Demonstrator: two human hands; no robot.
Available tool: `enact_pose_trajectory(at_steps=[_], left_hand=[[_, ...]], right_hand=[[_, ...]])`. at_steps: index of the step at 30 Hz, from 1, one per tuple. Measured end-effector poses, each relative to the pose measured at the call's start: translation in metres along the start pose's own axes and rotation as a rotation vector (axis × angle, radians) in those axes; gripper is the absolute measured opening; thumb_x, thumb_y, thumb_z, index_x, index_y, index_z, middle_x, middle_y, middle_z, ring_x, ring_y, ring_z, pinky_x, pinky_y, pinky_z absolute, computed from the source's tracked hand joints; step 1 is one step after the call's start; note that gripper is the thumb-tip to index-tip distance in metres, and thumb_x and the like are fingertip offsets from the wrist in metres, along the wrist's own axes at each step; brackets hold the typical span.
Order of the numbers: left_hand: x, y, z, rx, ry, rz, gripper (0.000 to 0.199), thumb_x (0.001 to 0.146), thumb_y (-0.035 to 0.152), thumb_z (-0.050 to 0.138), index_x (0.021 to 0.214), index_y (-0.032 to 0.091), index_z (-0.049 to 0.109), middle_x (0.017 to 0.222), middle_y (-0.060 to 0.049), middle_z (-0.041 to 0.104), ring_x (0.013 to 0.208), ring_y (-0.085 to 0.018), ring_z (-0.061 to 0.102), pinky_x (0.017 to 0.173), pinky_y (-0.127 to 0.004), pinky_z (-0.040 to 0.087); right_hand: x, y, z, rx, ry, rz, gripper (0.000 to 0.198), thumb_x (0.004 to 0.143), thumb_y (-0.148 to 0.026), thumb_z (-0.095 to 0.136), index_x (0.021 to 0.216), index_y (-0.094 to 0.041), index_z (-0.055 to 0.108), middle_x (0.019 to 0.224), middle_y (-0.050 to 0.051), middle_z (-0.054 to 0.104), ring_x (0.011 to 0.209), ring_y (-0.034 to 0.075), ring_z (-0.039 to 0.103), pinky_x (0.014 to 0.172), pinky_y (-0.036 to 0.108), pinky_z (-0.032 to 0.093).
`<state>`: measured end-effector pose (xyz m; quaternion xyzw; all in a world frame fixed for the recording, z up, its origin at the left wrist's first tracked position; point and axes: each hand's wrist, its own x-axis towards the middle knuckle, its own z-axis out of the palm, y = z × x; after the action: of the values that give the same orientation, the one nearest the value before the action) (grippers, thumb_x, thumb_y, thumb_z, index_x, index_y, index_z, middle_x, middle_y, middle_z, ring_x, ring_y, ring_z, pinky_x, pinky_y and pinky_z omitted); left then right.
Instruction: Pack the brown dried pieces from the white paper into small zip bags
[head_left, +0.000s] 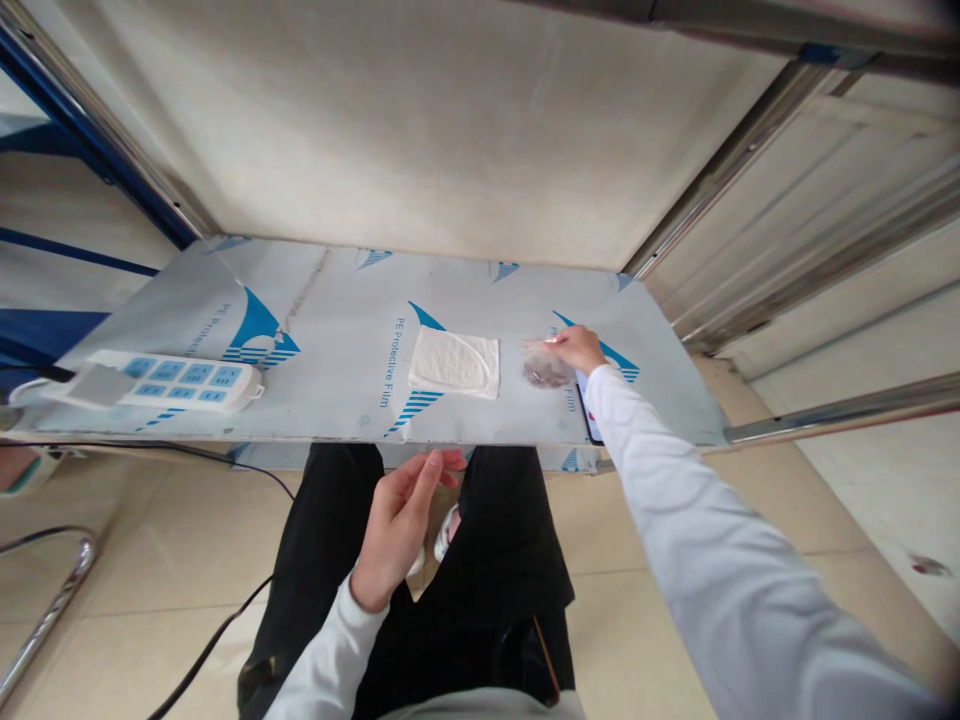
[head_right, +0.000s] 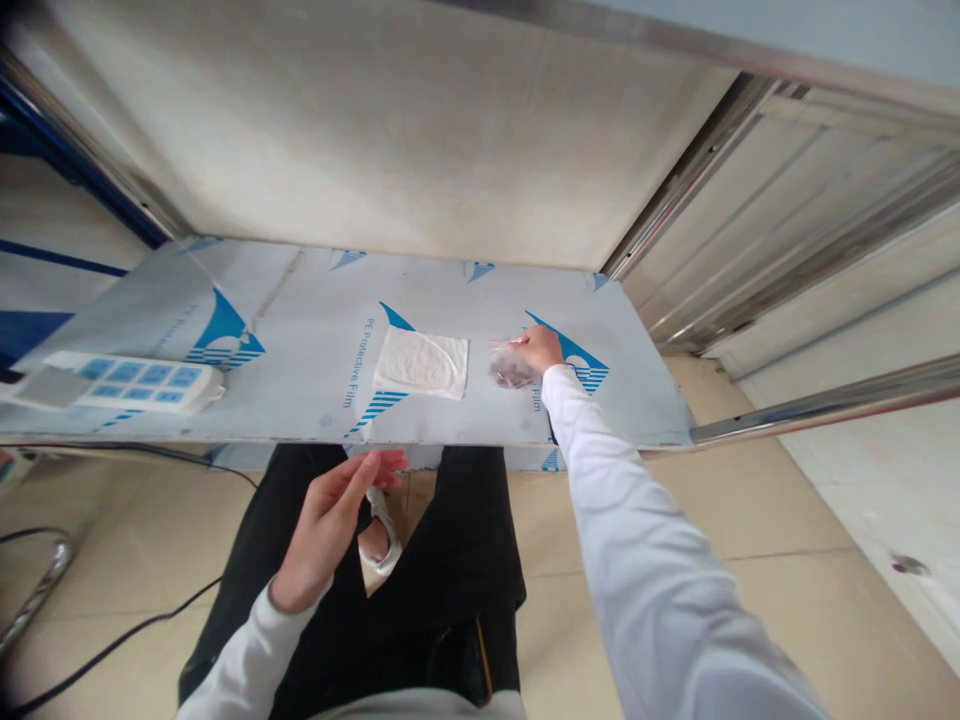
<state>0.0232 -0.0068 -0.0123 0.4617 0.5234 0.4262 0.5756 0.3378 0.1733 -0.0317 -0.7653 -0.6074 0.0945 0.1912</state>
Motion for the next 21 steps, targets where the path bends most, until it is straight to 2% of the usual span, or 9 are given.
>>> enact_pose_trajectory(at_steps=[2, 4, 7, 9, 12, 15, 19, 21], left_hand=[[0.0, 0.001, -0.003, 0.014, -0.003, 0.008, 0.038, 0.086, 0.048, 0.057, 0.092, 0.015, 0.076, 0.086, -0.007, 0.075, 0.073, -0.017, 0.065, 0.073, -0.025, 0.051], [0.0, 0.001, -0.006, 0.014, 0.012, 0.024, 0.036, 0.086, 0.047, 0.058, 0.091, 0.015, 0.075, 0.087, -0.006, 0.075, 0.072, -0.016, 0.065, 0.073, -0.024, 0.051], [0.002, 0.0, -0.012, 0.008, 0.044, 0.04, 0.035, 0.087, 0.046, 0.058, 0.09, 0.015, 0.075, 0.086, -0.006, 0.075, 0.072, -0.015, 0.065, 0.072, -0.023, 0.051], [0.003, -0.001, -0.014, 0.008, 0.06, 0.041, 0.035, 0.087, 0.046, 0.058, 0.09, 0.015, 0.074, 0.084, -0.006, 0.075, 0.072, -0.015, 0.064, 0.071, -0.023, 0.051], [0.004, -0.002, -0.017, 0.019, 0.064, 0.038, 0.035, 0.087, 0.045, 0.057, 0.091, 0.014, 0.074, 0.085, -0.006, 0.075, 0.073, -0.015, 0.064, 0.071, -0.022, 0.05], [0.003, -0.002, -0.017, 0.032, 0.061, 0.036, 0.036, 0.088, 0.045, 0.056, 0.091, 0.014, 0.074, 0.085, -0.006, 0.074, 0.074, -0.015, 0.063, 0.072, -0.022, 0.05], [0.003, -0.003, -0.02, 0.017, 0.064, 0.029, 0.036, 0.088, 0.046, 0.057, 0.092, 0.014, 0.074, 0.085, -0.006, 0.074, 0.074, -0.015, 0.063, 0.072, -0.022, 0.05], [0.003, -0.003, -0.022, 0.004, 0.071, 0.03, 0.036, 0.087, 0.046, 0.057, 0.092, 0.015, 0.074, 0.085, -0.005, 0.075, 0.073, -0.014, 0.063, 0.072, -0.022, 0.05]], right_hand=[[0.013, 0.006, 0.011, -0.077, -0.066, -0.005, 0.009, 0.068, -0.021, 0.076, 0.069, -0.013, 0.073, 0.079, 0.011, 0.075, 0.084, 0.023, 0.07, 0.079, 0.029, 0.051], [0.016, 0.009, 0.021, -0.137, -0.123, -0.026, 0.01, 0.07, -0.022, 0.076, 0.073, -0.013, 0.072, 0.086, 0.012, 0.074, 0.092, 0.023, 0.068, 0.086, 0.029, 0.049], [0.015, 0.014, 0.032, -0.204, -0.163, -0.057, 0.022, 0.08, -0.026, 0.071, 0.096, -0.012, 0.07, 0.107, 0.014, 0.069, 0.105, 0.023, 0.062, 0.093, 0.033, 0.047], [0.015, 0.016, 0.036, -0.24, -0.191, -0.059, 0.032, 0.088, -0.031, 0.064, 0.114, -0.013, 0.062, 0.118, 0.012, 0.062, 0.106, 0.023, 0.06, 0.091, 0.04, 0.05], [0.018, 0.017, 0.037, -0.279, -0.256, -0.054, 0.034, 0.093, -0.034, 0.056, 0.123, -0.017, 0.055, 0.123, 0.009, 0.058, 0.103, 0.021, 0.061, 0.086, 0.043, 0.053], [0.022, 0.014, 0.034, -0.292, -0.303, -0.056, 0.03, 0.092, -0.034, 0.058, 0.117, -0.017, 0.059, 0.119, 0.009, 0.061, 0.101, 0.021, 0.062, 0.086, 0.04, 0.053], [0.023, 0.009, 0.023, -0.256, -0.279, -0.083, 0.015, 0.078, -0.028, 0.072, 0.08, -0.013, 0.071, 0.09, 0.013, 0.073, 0.091, 0.023, 0.067, 0.079, 0.028, 0.049], [0.021, 0.006, 0.01, -0.215, -0.245, -0.1, 0.013, 0.075, -0.026, 0.071, 0.078, -0.014, 0.072, 0.083, 0.011, 0.074, 0.084, 0.022, 0.069, 0.073, 0.026, 0.048]])
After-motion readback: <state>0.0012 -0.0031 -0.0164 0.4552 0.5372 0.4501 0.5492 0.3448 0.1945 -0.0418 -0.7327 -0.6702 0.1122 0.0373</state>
